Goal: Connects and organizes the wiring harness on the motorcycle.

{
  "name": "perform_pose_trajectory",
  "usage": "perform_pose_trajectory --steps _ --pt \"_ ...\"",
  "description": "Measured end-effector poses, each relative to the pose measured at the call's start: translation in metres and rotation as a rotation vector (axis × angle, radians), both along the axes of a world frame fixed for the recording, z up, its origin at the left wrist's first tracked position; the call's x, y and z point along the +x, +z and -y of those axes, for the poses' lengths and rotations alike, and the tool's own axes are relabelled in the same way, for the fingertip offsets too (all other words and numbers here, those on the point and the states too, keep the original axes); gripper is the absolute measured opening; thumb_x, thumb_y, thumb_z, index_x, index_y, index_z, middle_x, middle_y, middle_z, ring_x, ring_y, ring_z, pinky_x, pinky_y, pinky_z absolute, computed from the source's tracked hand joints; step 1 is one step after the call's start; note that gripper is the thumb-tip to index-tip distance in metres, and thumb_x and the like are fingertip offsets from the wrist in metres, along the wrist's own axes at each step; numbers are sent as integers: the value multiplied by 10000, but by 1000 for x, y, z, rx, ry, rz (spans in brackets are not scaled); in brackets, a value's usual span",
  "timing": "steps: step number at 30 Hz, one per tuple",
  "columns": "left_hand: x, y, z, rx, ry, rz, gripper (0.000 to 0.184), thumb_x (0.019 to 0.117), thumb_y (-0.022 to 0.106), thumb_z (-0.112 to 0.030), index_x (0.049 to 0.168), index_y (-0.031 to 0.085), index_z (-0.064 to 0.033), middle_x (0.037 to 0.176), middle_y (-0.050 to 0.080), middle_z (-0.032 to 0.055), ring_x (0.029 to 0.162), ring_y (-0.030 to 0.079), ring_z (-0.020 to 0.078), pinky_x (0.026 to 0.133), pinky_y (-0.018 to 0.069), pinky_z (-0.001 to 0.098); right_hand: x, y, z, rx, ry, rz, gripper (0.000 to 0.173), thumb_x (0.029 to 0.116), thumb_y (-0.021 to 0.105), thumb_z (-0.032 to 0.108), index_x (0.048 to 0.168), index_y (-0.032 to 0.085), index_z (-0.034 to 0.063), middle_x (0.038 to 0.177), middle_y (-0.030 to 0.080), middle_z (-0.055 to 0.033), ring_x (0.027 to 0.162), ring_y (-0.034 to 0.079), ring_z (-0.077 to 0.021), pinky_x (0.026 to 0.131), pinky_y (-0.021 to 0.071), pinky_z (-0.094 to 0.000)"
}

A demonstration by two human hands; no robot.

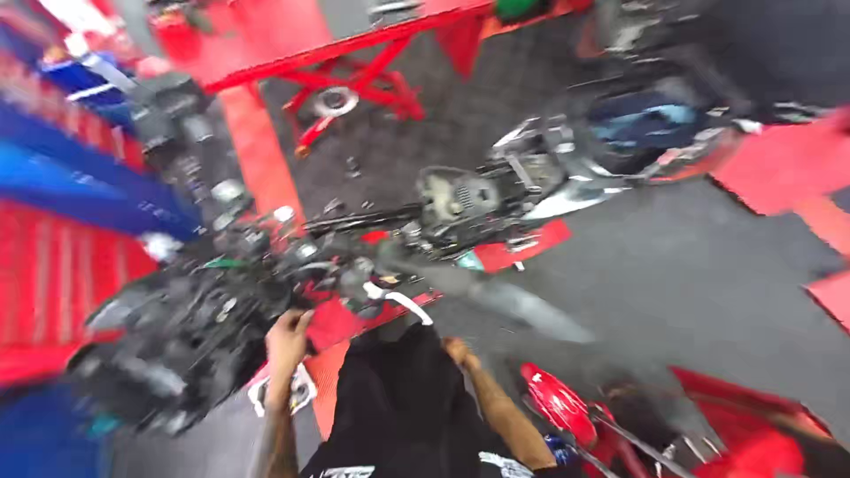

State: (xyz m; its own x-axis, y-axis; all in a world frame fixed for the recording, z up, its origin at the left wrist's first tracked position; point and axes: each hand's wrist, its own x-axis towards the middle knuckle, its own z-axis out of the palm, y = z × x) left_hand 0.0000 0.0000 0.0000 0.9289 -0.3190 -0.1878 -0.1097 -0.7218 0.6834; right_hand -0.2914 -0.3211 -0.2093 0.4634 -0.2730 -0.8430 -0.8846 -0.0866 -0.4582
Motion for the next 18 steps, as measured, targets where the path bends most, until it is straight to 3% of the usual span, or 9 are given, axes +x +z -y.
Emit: perform_pose_trajectory --steps 4,7,10,11,13,15,18 --pt "9 -5 5 -141 61 -105 285 1020 628 -290 1090 718 -29 964 755 87 876 740 177 859 620 422 88 24 -30 -108 306 115 412 1053 529 365 1195 689 13 1123 700 -239 1074 671 -391 952 499 -634" --pt "5 -11 -6 -195 57 -111 281 1014 636 -311 1099 724 -59 982 753 59 871 733 136 839 624 370 130 90 -79 -189 463 264 440 1031 562 440 1218 704 67 1179 710 -179 1131 675 -338 1002 511 -597" --pt "-1 -7 -26 -191 -4 -93 349 1014 632 -323 1219 690 -47 1114 732 105 967 722 159 894 607 381 142 172 -127 -250 543 552 404 1018 596 399 1206 714 61 1232 690 -161 1186 651 -294 1046 507 -520" --pt "-1 -4 -33 -185 -29 -83 366 1015 623 -326 1245 680 -46 1155 719 116 998 713 169 906 598 386 144 198 -137 -242 503 655 360 1018 607 370 1178 727 71 1205 706 -126 1166 661 -246 1038 518 -470" --pt "-3 -7 -51 -235 -65 -64 348 1016 623 -302 1239 684 -43 1148 719 114 995 710 155 892 603 363 144 231 -147 -79 221 810 229 1013 637 224 1103 738 39 1097 745 -68 1038 704 -149 959 581 -368" --pt "-6 -10 -67 -315 -106 -79 312 1020 621 -270 1220 685 -39 1124 727 91 991 707 123 886 604 325 141 239 -146 105 -167 832 213 999 612 86 1141 673 -60 1065 740 -140 953 726 -236 866 626 -429" --pt "-8 -9 -71 -418 -140 -128 301 1019 619 -228 1237 661 -25 1160 722 90 1038 704 125 907 604 314 137 235 -123 142 -540 842 423 928 663 54 1305 520 -73 1203 682 -207 1088 690 -318 926 598 -491"
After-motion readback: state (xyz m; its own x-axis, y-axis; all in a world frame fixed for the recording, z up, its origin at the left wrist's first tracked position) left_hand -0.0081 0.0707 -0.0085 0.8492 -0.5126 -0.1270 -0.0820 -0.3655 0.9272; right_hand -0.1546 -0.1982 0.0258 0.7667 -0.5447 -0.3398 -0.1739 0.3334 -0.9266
